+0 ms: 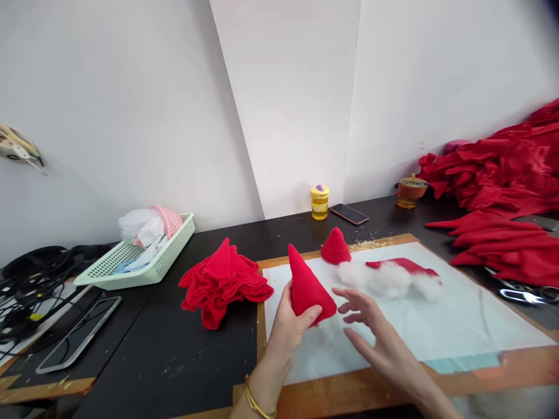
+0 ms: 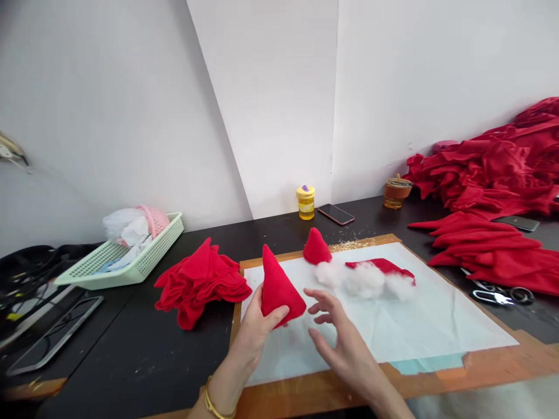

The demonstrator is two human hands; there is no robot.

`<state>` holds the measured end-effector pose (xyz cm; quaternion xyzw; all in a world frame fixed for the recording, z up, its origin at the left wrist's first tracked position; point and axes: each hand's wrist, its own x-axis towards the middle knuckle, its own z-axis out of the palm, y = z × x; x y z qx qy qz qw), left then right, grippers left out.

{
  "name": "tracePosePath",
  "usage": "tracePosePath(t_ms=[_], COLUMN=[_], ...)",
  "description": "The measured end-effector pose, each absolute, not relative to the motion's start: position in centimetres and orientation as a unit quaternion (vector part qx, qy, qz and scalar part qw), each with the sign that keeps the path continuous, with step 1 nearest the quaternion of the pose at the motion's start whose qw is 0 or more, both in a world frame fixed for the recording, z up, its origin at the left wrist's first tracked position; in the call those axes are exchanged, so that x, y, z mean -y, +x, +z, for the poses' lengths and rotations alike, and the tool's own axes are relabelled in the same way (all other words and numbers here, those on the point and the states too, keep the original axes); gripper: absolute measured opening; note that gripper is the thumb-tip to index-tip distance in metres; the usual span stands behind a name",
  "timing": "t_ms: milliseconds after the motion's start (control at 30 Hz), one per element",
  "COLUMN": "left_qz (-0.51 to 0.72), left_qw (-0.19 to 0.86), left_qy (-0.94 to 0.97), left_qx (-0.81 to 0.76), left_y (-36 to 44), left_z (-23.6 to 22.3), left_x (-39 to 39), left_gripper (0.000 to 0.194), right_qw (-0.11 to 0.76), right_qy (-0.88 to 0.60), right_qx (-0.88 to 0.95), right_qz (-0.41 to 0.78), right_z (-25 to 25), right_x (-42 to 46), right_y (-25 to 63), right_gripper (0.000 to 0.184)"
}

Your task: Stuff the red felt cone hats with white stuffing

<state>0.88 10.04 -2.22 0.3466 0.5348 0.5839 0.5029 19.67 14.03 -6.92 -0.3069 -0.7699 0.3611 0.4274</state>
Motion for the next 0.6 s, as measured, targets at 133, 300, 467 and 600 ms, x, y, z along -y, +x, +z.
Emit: tracePosePath(t_ms=[133, 300, 467, 600], left_qz=[0.576, 0.502, 0.46, 0.45], left_qw=[0.499, 0.493, 0.439, 0.419], left_qy=[0.377, 0.475, 0.549, 0.549], left_qx=[-0.526, -0.528, -0.542, -0.567], left_y=[-0.1, 0.1, -1.0, -2.9], left_z=[-3.1, -3.4, -3.6, -3.5], left_x=[-10.3, -9.7, -8.9, -8.6], left_gripper=[0.079, 0.102, 0.105, 0.109], right_qw=[0.422, 0.378, 0.372, 0.362], right_qy=[-0.331, -0.337, -0.332, -0.31], right_qx=[0.711, 0.675, 0.627, 0.667], right_qz=[0.456, 0.536, 0.599, 0.572], right_z=[-6.1, -4.9, -4.4, -5.4], right_x=[-15.0, -16.3, -17.0, -16.8], right_y=[20.4, 17.4, 16.0, 17.4], right_gripper=[0.047, 0.064, 0.049, 0.076])
